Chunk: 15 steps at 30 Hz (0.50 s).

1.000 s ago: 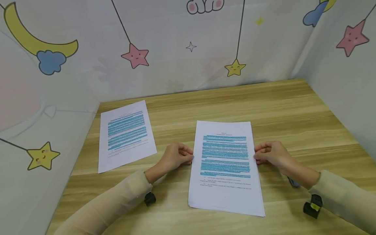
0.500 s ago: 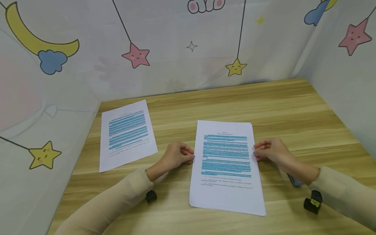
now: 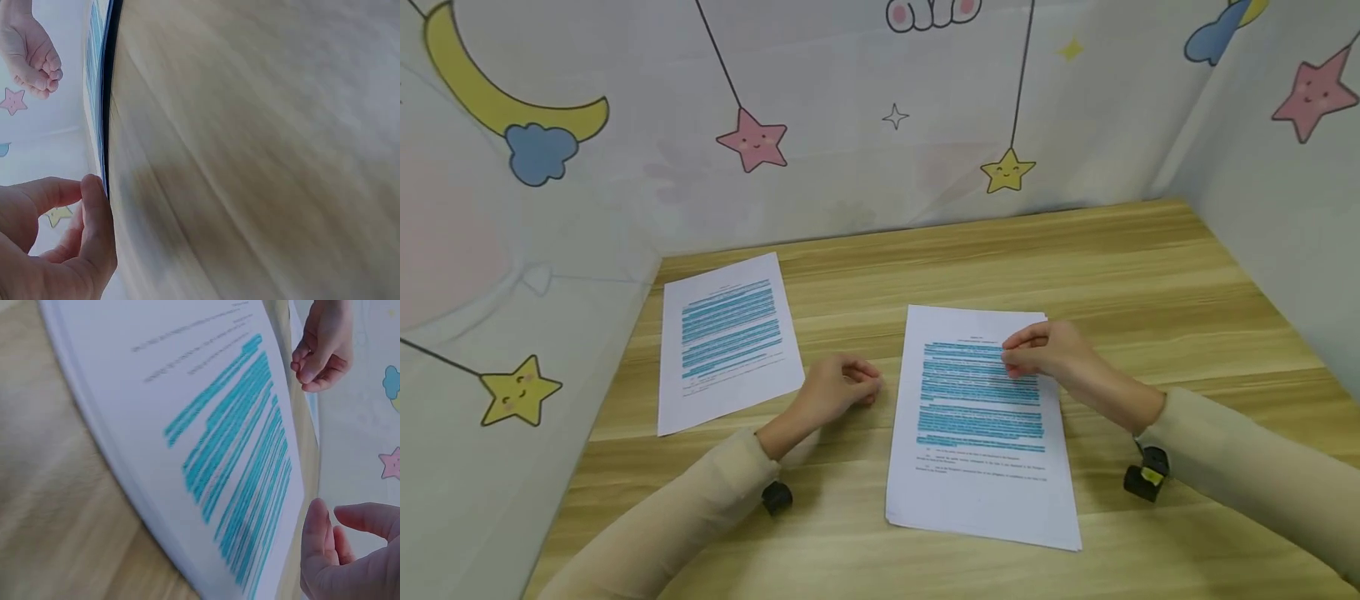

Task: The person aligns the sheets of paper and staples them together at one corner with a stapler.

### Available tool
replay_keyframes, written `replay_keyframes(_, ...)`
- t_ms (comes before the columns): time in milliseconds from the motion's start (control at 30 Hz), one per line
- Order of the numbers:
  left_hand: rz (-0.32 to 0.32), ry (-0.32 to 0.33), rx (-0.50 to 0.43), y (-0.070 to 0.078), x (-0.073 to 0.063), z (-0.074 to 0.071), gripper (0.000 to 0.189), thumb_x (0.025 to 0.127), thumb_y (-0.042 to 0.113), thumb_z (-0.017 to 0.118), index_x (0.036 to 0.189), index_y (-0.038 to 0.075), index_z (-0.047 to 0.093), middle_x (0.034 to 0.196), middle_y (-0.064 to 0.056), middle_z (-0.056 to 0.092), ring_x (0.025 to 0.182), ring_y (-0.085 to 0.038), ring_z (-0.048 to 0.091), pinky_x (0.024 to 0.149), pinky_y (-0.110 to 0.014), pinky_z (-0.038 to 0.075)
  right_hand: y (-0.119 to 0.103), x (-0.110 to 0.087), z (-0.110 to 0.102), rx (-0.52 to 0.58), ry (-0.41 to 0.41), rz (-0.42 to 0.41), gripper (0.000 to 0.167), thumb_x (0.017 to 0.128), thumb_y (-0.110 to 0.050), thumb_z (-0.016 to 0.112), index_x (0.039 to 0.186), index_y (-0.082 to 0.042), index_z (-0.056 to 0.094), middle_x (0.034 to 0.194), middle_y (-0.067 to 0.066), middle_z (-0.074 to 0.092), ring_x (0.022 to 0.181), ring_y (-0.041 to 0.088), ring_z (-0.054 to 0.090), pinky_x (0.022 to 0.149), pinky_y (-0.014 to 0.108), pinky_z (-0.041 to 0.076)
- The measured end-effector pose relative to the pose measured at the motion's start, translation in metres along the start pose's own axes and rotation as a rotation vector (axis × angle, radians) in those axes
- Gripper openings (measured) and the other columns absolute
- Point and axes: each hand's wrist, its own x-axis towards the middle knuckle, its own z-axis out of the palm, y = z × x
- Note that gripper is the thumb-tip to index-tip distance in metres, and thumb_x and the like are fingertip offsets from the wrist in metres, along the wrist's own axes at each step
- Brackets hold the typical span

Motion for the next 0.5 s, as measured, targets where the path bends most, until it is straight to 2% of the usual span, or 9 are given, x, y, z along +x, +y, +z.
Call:
replay_keyframes(300, 0.031, 0.109, 0.045, -0.013, -0.005, -0.028, 0.009, 0.090, 0.004, 0.073, 0.096, -0.002, 0.072, 0.084, -0.009, 0.072, 0.073, -0.022, 0.072, 0.064, -0.027, 0.060, -0.019, 0.023, 0.025, -0.001, -0.064, -0.047, 0.032, 0.094, 0.000, 0.067, 0.118, 0.019, 0.058, 0.107, 0.027, 0.069, 0.088, 0.029, 0.073, 0.089, 0.042, 0.057)
replay_keyframes(500, 0.002, 0.179, 0.112, -0.022, -0.016, -0.050, 0.012, 0.091, 0.006, 0.072, 0.099, -0.002, 0.073, 0.088, -0.011, 0.073, 0.079, -0.024, 0.073, 0.067, -0.027, 0.059, -0.033, 0.042, 0.045, 0.041, -0.078, -0.073, 0.031, 0.091, 0.003, 0.069, 0.115, 0.020, 0.059, 0.104, 0.028, 0.069, 0.088, 0.030, 0.073, 0.090, 0.046, 0.056)
